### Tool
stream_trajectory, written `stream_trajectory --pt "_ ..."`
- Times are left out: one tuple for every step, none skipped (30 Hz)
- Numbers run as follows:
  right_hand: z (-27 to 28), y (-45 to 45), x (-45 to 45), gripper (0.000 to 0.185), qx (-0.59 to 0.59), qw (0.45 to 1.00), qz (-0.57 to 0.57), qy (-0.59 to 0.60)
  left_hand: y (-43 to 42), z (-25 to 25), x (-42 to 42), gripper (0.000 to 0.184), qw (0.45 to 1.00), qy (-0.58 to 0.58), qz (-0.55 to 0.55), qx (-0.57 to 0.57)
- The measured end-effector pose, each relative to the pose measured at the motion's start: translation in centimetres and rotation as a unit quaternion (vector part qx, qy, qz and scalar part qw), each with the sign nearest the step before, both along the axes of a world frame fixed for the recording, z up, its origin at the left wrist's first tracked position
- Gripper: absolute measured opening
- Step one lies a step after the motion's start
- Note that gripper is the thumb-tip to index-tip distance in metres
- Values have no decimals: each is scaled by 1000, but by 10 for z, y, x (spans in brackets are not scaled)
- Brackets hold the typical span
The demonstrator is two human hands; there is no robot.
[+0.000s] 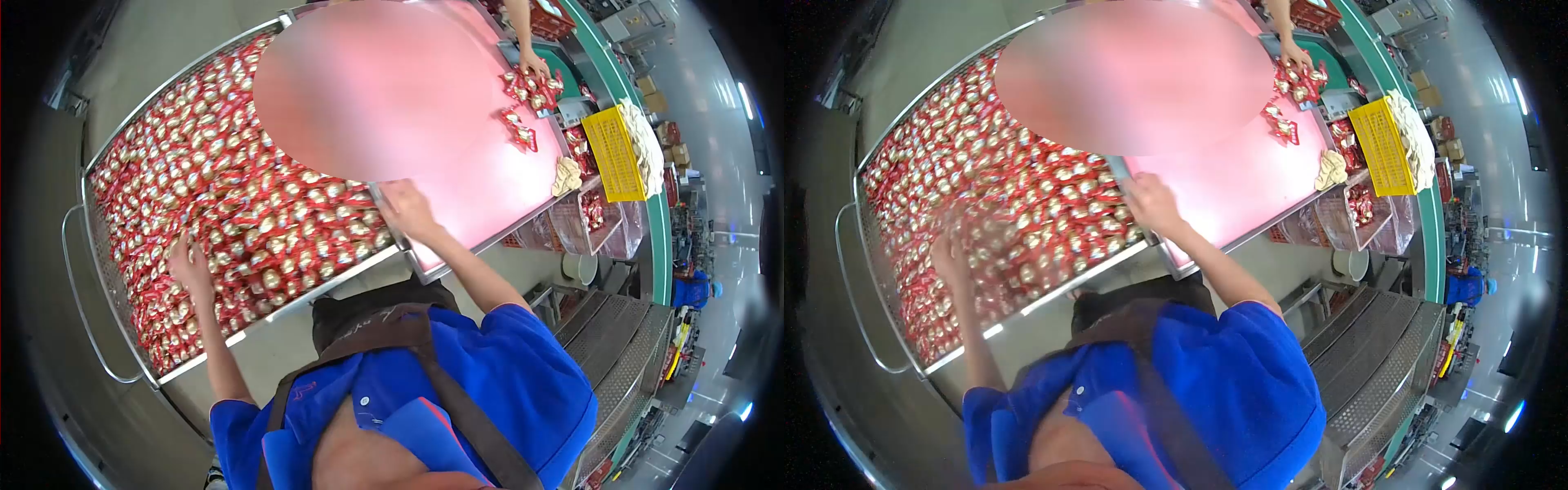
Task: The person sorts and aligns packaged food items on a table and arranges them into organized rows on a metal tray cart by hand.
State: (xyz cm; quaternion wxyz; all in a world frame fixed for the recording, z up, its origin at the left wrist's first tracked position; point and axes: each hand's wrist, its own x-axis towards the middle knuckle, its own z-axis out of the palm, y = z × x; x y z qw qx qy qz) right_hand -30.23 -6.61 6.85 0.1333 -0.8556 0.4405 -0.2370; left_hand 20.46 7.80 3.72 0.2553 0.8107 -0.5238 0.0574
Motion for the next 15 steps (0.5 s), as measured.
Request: stream_trajectory --pt "-10 -13 -54 45 1 998 -55 40 -25 5 -64 29 993 26 -101 -50" --pt "-17 -30 -107 46 6 996 -74 56 -46 10 -138 30 988 30 -110 -100" --pt "-24 -48 -156 47 8 993 -93 71 -66 1 -192 33 989 43 -122 -70" --pt "-34 -70 -204 49 2 989 -123 85 -89 -3 -238 37 983 58 -166 -51" --pt "-46 -87 -251 50 0 983 -154 100 -107 3 -287 44 983 71 -162 -57" --pt "-58 -105 -295 50 3 983 -154 98 -128 1 -323 50 983 95 -147 -50" --pt "-70 -124 -334 54 -2 976 -204 80 -146 -6 -353 56 983 118 -132 -38" --pt "-75 -138 -366 58 -7 965 -255 62 -157 -19 -377 56 984 116 -132 -31" --pt "-69 -153 -390 58 -5 966 -252 59 -170 -32 -397 61 991 112 -68 0" --pt "-60 -173 -407 61 25 955 -292 49 -183 -37 -412 66 994 107 1 27" --pt "-60 -189 -423 65 58 942 -329 40 -188 -34 -423 66 994 103 9 28" --pt "-62 -206 -434 65 63 944 -322 37 -189 -32 -431 68 995 79 27 49" --pt "-72 -225 -446 69 60 937 -344 25 -189 -31 -437 70 995 55 43 71" --pt "-77 -238 -451 74 57 929 -366 14 -190 -30 -439 70 995 50 47 65" --pt "-83 -248 -452 74 64 931 -360 13 -188 -29 -441 70 995 45 53 71"
